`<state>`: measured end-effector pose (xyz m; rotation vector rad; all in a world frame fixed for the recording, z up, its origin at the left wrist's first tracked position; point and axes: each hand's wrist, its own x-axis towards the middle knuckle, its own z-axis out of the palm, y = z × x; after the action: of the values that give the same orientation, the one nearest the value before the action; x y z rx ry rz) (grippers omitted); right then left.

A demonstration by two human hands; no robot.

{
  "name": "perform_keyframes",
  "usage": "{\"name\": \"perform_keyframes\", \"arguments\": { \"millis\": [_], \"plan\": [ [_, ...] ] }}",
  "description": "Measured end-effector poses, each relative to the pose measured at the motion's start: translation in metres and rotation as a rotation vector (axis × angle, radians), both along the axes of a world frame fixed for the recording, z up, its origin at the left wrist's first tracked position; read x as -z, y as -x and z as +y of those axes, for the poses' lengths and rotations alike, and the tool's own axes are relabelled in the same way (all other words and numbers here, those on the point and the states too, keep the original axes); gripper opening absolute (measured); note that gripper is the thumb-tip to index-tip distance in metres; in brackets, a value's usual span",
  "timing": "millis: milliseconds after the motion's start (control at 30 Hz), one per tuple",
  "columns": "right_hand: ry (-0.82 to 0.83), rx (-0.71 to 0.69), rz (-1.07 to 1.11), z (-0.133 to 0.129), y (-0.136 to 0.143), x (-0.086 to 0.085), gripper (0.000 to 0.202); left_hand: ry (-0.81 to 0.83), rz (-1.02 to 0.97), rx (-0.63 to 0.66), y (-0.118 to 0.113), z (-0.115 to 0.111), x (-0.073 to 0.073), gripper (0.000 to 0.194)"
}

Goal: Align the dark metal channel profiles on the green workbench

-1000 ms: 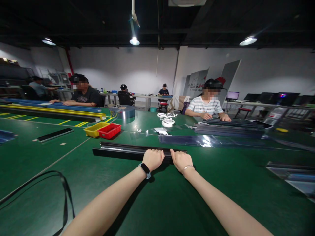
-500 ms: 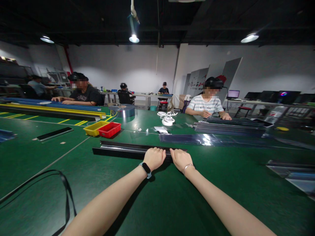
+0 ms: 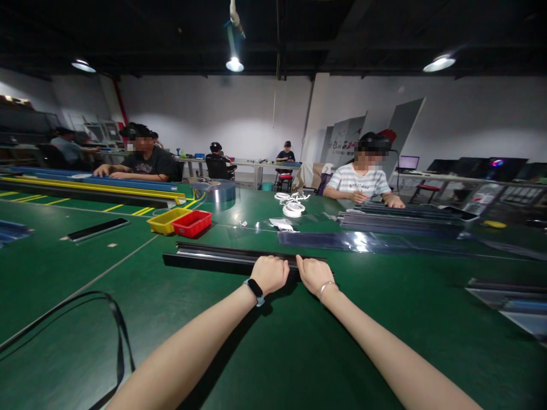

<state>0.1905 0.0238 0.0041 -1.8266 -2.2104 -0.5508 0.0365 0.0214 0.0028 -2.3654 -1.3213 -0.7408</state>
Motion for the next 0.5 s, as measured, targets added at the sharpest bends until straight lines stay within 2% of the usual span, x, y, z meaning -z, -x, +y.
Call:
{"name": "perform_keyframes", "arguments": {
  "millis": [133,300,500],
  "plan": [
    [-0.007,-0.033,-0.004,-0.007,0.001,-0.003,0.051,-0.024,-0.028,0.008,-0.002,-0.002,0.0,0.041],
    [-0.002,-0.126,-0.011,-0.013,0.006,-0.005,0.048,-0.074,-0.003,0.084,-0.005,-0.002,0.0,0.037],
    [0.038,-0.094,-0.003,-0.007,0.011,-0.003,0.051,-0.057,0.0,0.104,-0.007,0.003,0.003,0.036]
  ]
}}
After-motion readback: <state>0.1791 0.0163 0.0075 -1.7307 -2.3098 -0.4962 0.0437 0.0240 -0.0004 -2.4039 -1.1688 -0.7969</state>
